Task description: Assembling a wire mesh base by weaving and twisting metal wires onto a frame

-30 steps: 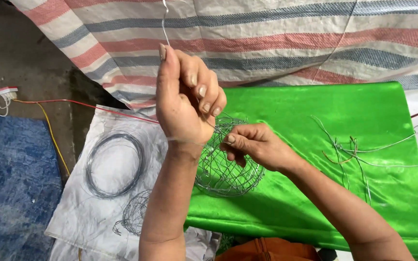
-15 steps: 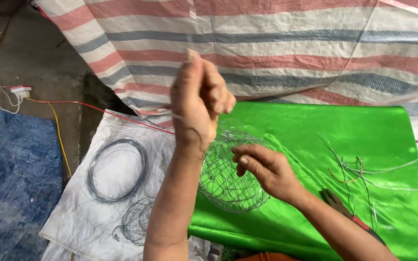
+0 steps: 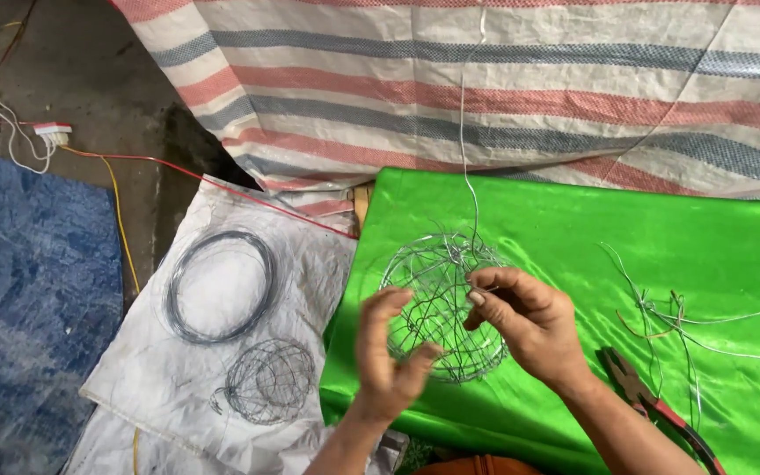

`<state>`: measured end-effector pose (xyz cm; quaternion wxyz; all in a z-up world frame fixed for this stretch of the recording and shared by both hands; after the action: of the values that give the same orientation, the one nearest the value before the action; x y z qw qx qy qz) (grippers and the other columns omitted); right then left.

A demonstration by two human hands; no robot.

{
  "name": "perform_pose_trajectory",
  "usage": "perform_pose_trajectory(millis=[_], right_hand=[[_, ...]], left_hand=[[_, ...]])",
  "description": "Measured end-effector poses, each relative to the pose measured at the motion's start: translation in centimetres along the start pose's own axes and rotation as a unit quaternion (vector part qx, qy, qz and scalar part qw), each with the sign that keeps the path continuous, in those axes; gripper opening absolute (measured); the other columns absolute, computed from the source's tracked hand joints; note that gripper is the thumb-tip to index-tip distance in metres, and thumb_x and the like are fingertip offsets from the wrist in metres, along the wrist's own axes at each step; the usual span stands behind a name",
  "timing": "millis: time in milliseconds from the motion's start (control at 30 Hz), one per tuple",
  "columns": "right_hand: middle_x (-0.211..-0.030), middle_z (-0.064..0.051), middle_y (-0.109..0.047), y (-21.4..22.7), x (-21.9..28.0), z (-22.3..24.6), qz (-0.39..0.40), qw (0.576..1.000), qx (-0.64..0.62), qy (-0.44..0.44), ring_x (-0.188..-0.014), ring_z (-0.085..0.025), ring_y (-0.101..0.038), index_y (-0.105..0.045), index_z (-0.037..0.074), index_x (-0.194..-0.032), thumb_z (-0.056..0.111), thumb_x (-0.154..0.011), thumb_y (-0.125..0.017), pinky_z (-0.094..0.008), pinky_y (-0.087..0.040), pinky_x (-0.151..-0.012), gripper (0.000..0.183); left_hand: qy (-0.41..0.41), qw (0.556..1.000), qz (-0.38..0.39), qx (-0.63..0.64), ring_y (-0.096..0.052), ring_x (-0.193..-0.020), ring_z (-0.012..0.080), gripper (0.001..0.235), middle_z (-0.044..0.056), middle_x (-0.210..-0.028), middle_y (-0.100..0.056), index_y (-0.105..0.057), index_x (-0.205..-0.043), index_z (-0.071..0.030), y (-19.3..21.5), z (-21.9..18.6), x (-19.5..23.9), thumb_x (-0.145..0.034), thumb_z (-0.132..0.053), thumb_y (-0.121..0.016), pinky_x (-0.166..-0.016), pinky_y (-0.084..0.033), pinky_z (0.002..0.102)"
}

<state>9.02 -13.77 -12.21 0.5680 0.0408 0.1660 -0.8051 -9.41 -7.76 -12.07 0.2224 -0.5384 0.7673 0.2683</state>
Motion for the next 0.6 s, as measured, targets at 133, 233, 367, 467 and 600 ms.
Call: perform_pose_trajectory(millis=[133, 233, 367, 467, 600], right_hand=[[-0.103, -0.01, -0.074, -0.5, 0.0, 0.6, -0.005, 0.999, 0.035, -0.002, -0.067, -0.019, -0.077, -0.069, 0.0, -0.118, 0.004, -0.092, -0.069, -0.029, -0.067, -0.063, 0.025], [-0.089, 0.0, -0.071, -0.5, -0.2, 3.0, 0.016, 0.949, 0.308, 0.064, -0.073, -0.009, -0.068, -0.071, 0.007, -0.106, 0.016, -0.091, -0.073, -0.022, -0.056, -0.065, 0.018], [-0.093, -0.009, -0.074, 0.1, -0.5, 4.7, 0.023, 0.911, 0.394, 0.123, -0.081, -0.017, -0.073, -0.066, 0.003, -0.099, 0.006, -0.091, -0.068, -0.027, -0.062, -0.07, 0.009], [-0.086, -0.006, -0.076, 0.6, -0.7, 3.9, 0.007, 0.938, 0.344, 0.045, -0.07, -0.013, -0.076, -0.065, 0.007, -0.098, 0.011, -0.093, -0.066, -0.024, -0.064, -0.063, 0.006], [-0.08, -0.011, -0.072, 0.3, -2.0, 3.9, 0.034, 0.994, 0.096, 0.031, -0.07, -0.018, -0.072, -0.059, 0.003, -0.101, 0.001, -0.099, -0.057, -0.03, -0.065, -0.065, 0.004]], left_hand=[[-0.028, 0.997, 0.041, -0.058, -0.049, -0.137, 0.0282, 0.083, 0.014, -0.145, -0.048, -0.043, -0.148, -0.004, -1.6, 1.0, 1.0, -0.086, -0.047, -0.079, -0.117, -0.048, 0.041], [-0.018, 0.992, -0.013, -0.12, -0.058, -0.12, 0.0227, 0.062, 0.004, -0.128, -0.064, -0.058, -0.133, -0.01, -2.6, 1.8, 1.1, -0.081, -0.026, -0.089, -0.102, -0.045, 0.037], [-0.038, 0.997, -0.045, -0.053, -0.059, -0.111, 0.0218, 0.043, 0.008, -0.117, -0.062, -0.059, -0.126, -0.007, -3.7, 3.4, 1.5, -0.086, -0.006, -0.075, -0.094, -0.051, 0.033], [-0.025, 0.997, -0.067, 0.01, -0.057, -0.103, 0.0201, 0.031, 0.011, -0.114, -0.058, -0.062, -0.119, -0.004, -3.5, 3.0, 1.0, -0.088, -0.002, -0.066, -0.082, -0.058, 0.029], [-0.031, 0.991, -0.111, 0.073, -0.058, -0.085, 0.0188, 0.014, 0.009, -0.095, -0.06, -0.059, -0.097, -0.006, -3.3, 4.9, -1.1, -0.085, 0.0, -0.053, -0.071, -0.056, 0.029]])
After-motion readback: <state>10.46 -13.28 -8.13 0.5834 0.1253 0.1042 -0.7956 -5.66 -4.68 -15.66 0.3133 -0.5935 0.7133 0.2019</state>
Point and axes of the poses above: each hand's wrist, its own x-axis away from the middle knuckle, its own y-axis out of the back of the hand, z = x × y, the point moved 3 cm from there along -x, towards the middle knuckle
